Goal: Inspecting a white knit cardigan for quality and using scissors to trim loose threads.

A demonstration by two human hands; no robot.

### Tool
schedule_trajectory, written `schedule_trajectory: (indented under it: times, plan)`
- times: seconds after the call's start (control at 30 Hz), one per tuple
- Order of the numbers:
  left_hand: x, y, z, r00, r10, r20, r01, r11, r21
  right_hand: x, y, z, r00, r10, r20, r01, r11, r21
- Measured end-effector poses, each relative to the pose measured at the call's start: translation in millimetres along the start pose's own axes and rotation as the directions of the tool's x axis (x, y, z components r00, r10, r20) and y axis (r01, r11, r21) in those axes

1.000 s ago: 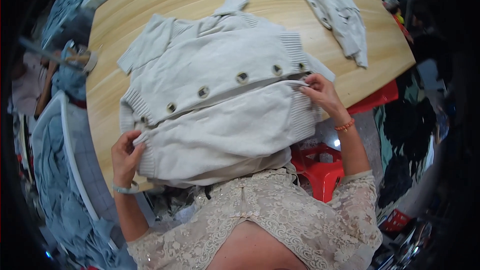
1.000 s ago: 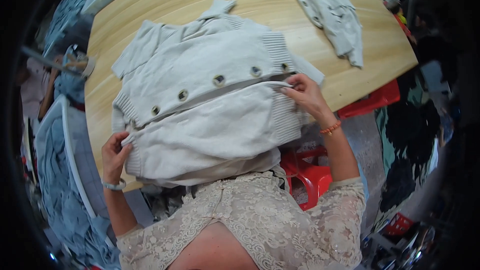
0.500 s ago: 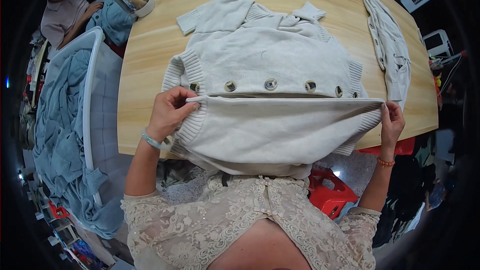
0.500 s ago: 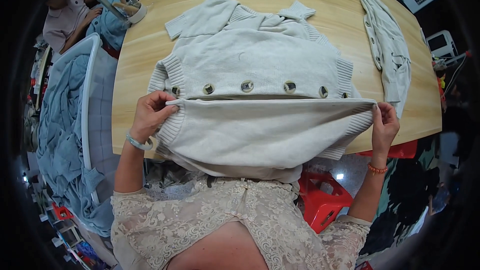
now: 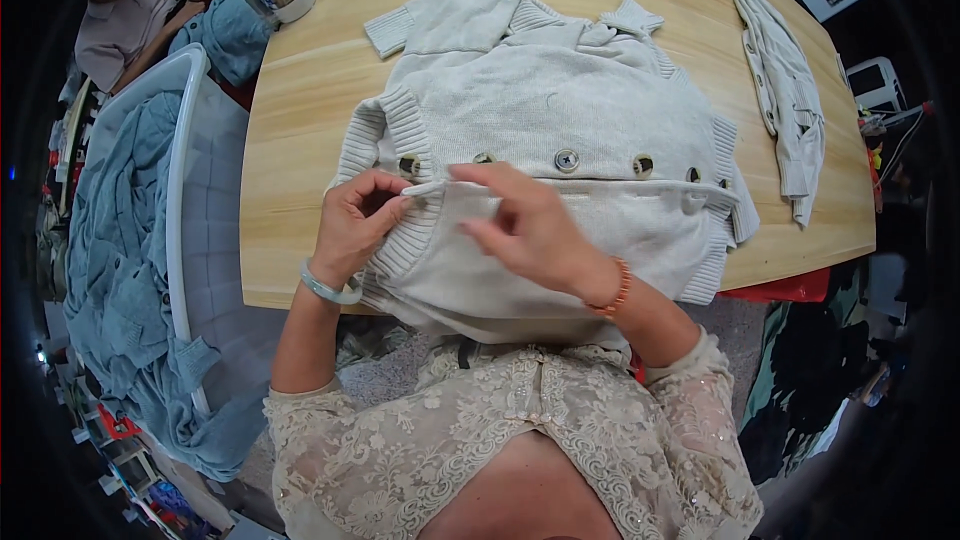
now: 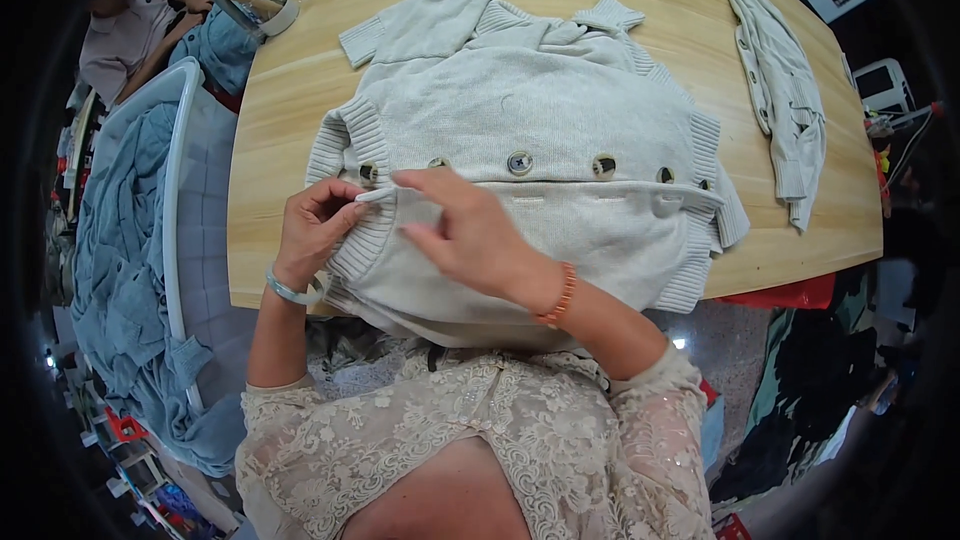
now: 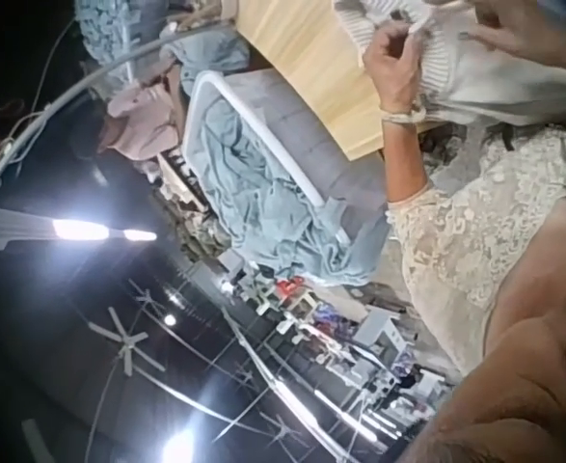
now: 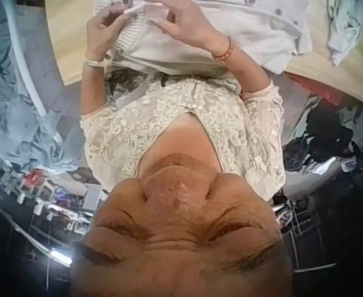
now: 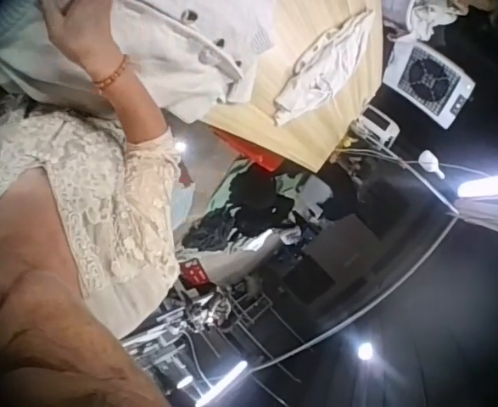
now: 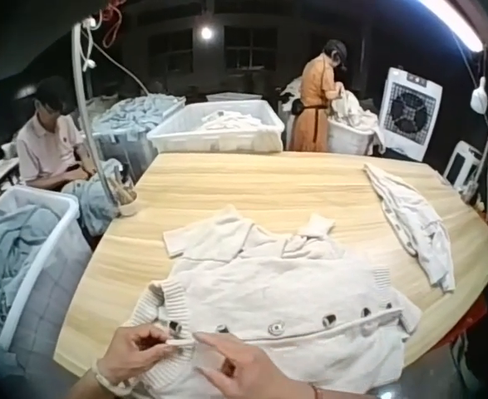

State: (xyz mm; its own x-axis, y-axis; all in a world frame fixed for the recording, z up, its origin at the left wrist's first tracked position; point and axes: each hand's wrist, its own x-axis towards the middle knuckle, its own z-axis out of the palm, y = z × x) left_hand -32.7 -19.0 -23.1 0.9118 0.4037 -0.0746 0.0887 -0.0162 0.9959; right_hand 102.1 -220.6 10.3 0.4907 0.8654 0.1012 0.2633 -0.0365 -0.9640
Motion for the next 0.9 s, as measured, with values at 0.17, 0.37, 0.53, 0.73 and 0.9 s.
schedule_trajectory:
  times: [0.17,0.37,0.53,0.73,0.9]
  plan:
    - [-9,0,0,0.998,0.037,0.053,-0.033,0.996,-0.078,28,32,35,0.999,0.002,0.035,0.001,0.997,-0.08]
    - [-4,-9,-10,0.995,-0.008,0.1,0.002,0.998,0.059,25,41,38,0.997,0.07,0.009,-0.069,0.993,-0.096]
    - [21,-4,0,0.989,0.143,-0.034,-0.141,0.988,0.064,19,46,48,0.996,-0.086,0.011,0.086,0.974,-0.211]
    - [38,-7,-3,0.998,-0.062,-0.002,0.059,0.936,0.348,13,41,53,0.982,-0.188,-0.016,0.169,0.915,-0.367]
    - [29,4,1,0.983,-0.178,0.039,0.176,0.982,0.066,14,37,57,0.954,-0.283,-0.102,0.178,0.804,-0.567]
